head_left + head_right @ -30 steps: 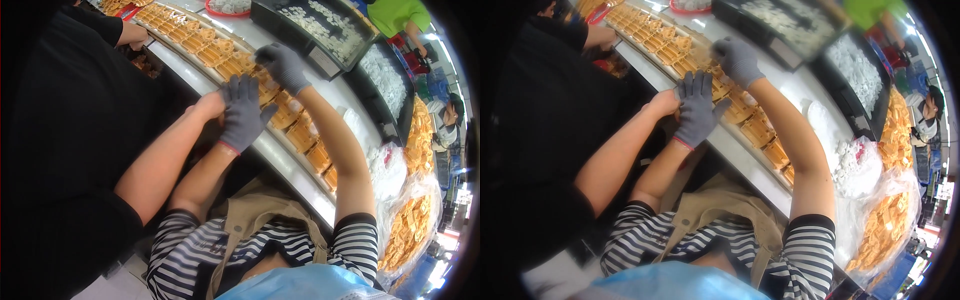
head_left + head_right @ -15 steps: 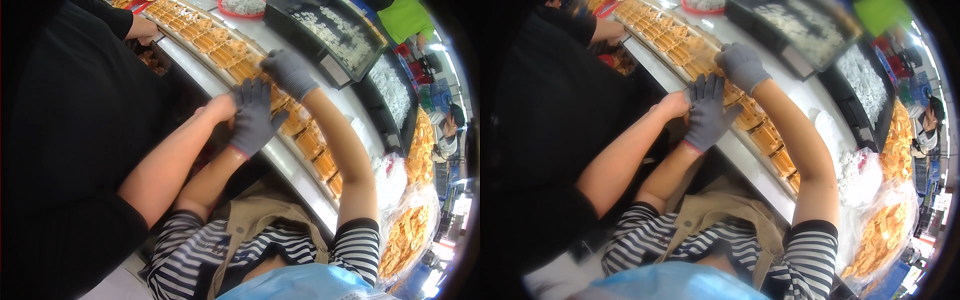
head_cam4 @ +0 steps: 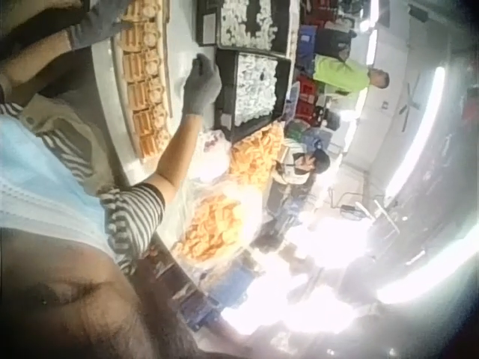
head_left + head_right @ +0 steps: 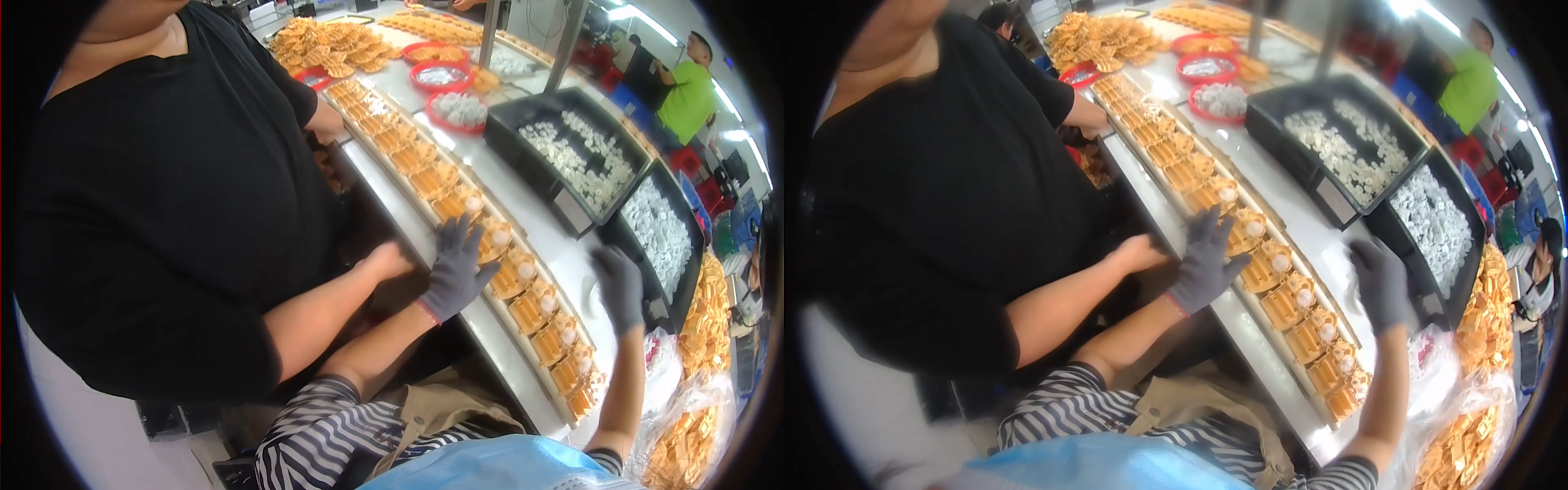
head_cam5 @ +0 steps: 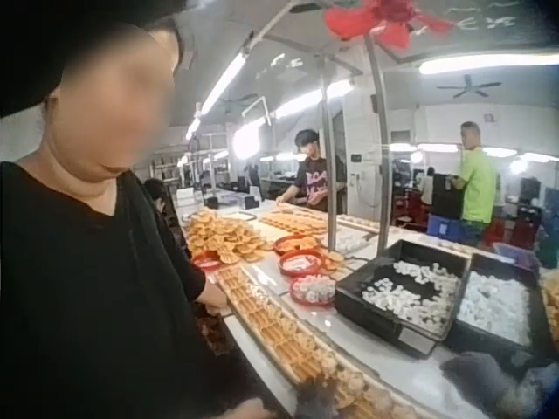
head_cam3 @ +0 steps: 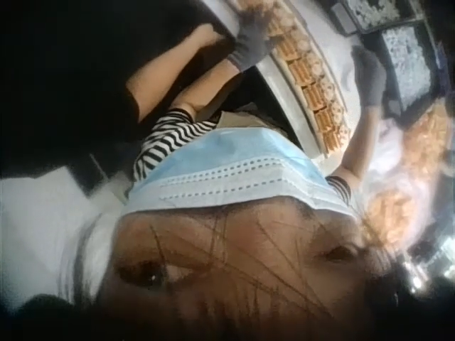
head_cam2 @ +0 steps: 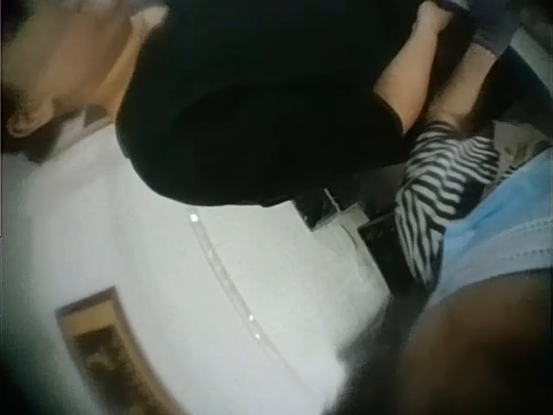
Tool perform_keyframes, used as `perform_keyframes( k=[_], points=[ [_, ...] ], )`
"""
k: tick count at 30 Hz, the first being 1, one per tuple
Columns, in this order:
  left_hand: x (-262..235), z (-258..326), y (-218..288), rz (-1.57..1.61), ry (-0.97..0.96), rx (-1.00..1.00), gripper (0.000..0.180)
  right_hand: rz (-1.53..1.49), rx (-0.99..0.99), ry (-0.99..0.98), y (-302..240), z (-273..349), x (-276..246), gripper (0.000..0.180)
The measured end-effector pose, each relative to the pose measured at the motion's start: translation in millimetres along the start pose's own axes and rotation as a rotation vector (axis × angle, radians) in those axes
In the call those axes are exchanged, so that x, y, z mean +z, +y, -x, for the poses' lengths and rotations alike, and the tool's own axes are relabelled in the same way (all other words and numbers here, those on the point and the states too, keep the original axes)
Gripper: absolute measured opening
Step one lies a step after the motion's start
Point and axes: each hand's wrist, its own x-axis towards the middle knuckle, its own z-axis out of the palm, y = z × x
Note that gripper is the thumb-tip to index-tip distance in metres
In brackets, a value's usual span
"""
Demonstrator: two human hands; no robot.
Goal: The person assembles small white plastic components into yellow toy molds by hand on a factory production line.
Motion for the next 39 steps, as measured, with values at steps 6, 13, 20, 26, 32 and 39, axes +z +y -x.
perform_keyframes(
  k=[6, 13, 20, 26, 32, 39],
  points=[
    [21, -34, -20, -0.231, 0.078, -0.039, 0.075, 0.707, 0.283, -0.030, 213, 168, -57, 0.051],
    [18, -24, -53, -0.308, -0.034, -0.009, 0.067, 0.327, 0.530, -0.097, 193, 163, -30, 0.031],
    [17, -13, -31, -0.343, -0.095, 0.041, 0.065, 0.437, 0.572, -0.156, 168, 165, -48, 0.023],
    [12, -11, -29, -0.349, -0.062, 0.034, 0.058, 0.568, 0.538, -0.038, 174, 164, -35, 0.024],
    [10, -16, -23, -0.323, -0.086, 0.025, 0.065, 0.428, 0.442, 0.067, 167, 155, -45, 0.029],
    [10, -16, -26, -0.339, -0.075, 0.026, 0.065, 0.027, 0.522, -0.069, 141, 115, -38, 0.024]
  ],
)
